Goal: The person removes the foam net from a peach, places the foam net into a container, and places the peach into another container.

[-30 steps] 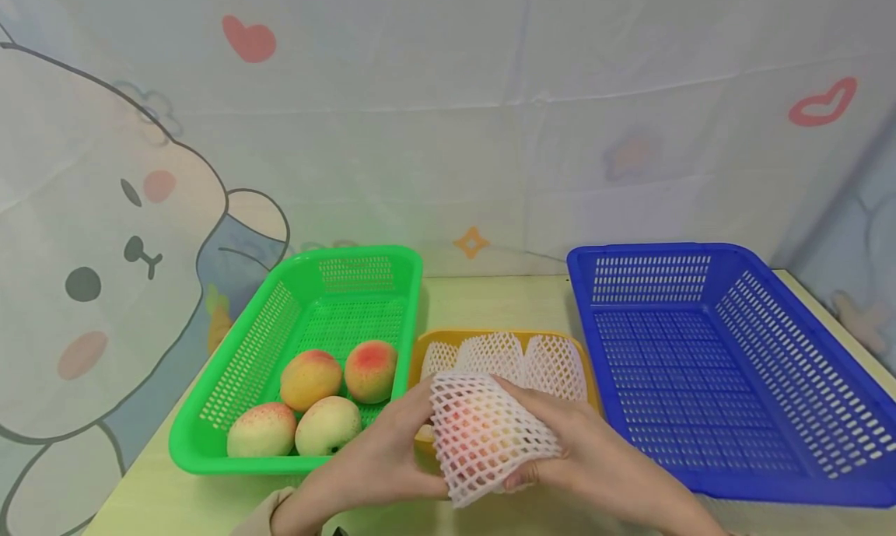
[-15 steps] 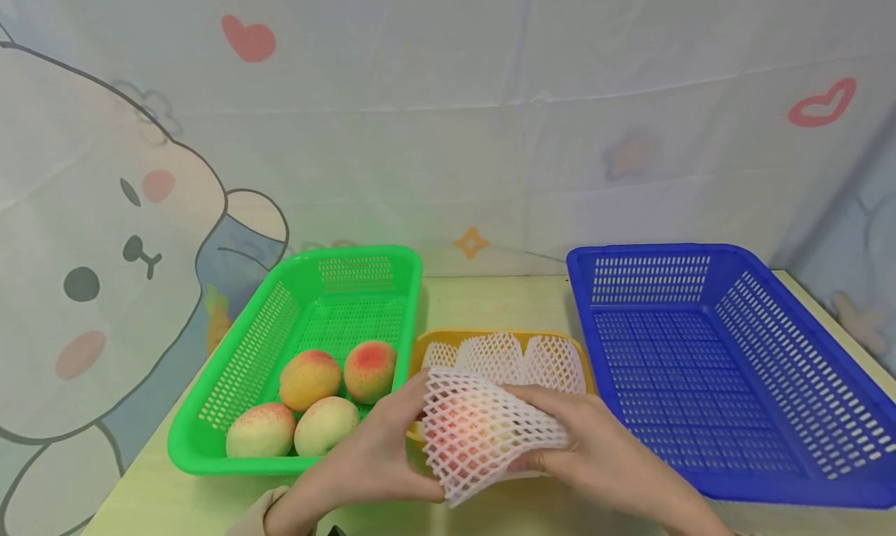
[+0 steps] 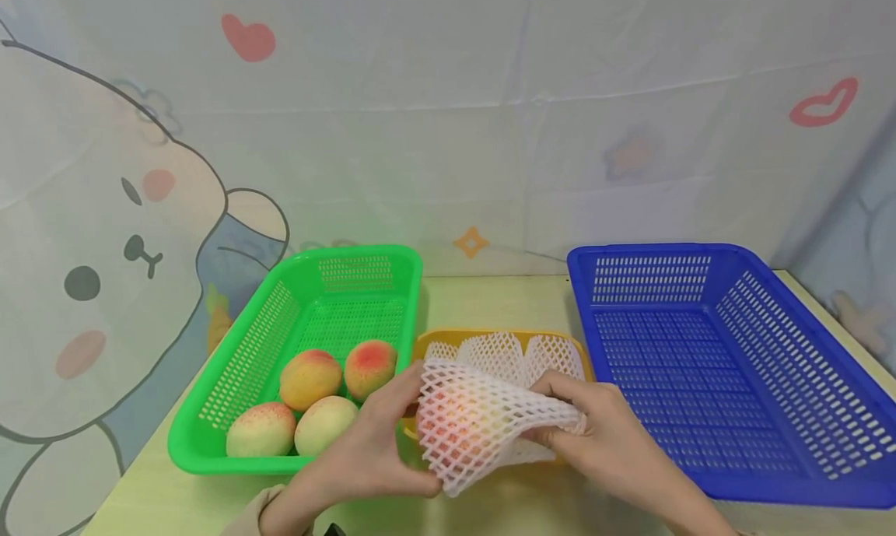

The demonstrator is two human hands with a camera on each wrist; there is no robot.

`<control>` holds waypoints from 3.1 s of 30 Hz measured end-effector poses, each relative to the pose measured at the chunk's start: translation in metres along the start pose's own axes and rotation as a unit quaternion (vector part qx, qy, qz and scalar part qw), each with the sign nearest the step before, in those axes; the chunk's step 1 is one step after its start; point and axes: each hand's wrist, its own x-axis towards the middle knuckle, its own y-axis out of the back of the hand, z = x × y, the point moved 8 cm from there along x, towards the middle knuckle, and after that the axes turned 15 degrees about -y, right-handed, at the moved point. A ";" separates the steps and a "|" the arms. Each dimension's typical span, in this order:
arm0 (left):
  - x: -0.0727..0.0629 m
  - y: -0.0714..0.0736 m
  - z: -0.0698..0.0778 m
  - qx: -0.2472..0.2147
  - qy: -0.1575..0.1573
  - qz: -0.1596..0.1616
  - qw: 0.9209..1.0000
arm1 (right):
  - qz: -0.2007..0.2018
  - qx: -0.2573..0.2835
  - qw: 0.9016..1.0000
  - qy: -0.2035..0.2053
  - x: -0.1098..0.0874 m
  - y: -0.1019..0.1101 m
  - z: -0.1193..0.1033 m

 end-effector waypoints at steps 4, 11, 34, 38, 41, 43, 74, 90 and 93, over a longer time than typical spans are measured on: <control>0.001 0.002 0.001 0.003 -0.005 0.008 1.000 | 0.004 -0.008 1.000 -0.004 0.000 0.001 -0.001; 0.002 0.005 0.000 0.001 -0.009 0.021 1.000 | 0.013 -0.027 0.999 -0.026 0.000 0.005 0.001; -0.004 0.022 -0.003 0.031 0.022 0.043 0.998 | 0.027 -0.007 0.999 -0.030 0.005 0.021 -0.001; -0.010 0.024 -0.005 0.046 0.038 0.038 0.998 | 0.049 0.009 0.998 -0.034 0.005 0.027 0.001; -0.016 0.028 -0.007 0.051 0.052 0.037 0.997 | 0.064 0.009 0.997 -0.050 0.005 0.032 0.004; -0.021 0.030 -0.008 0.054 0.061 0.037 0.996 | 0.074 0.001 0.995 -0.064 0.006 0.035 0.005; -0.041 0.096 -0.017 0.244 0.219 -0.026 0.944 | 0.279 -0.208 0.922 0.168 0.012 -0.004 -0.037; -0.021 0.125 -0.029 0.324 0.219 -0.096 0.915 | 0.268 -0.367 0.862 0.224 0.037 -0.083 -0.033; -0.018 0.129 -0.036 0.327 0.228 -0.107 0.911 | 0.255 -0.395 0.857 0.210 0.041 -0.094 -0.026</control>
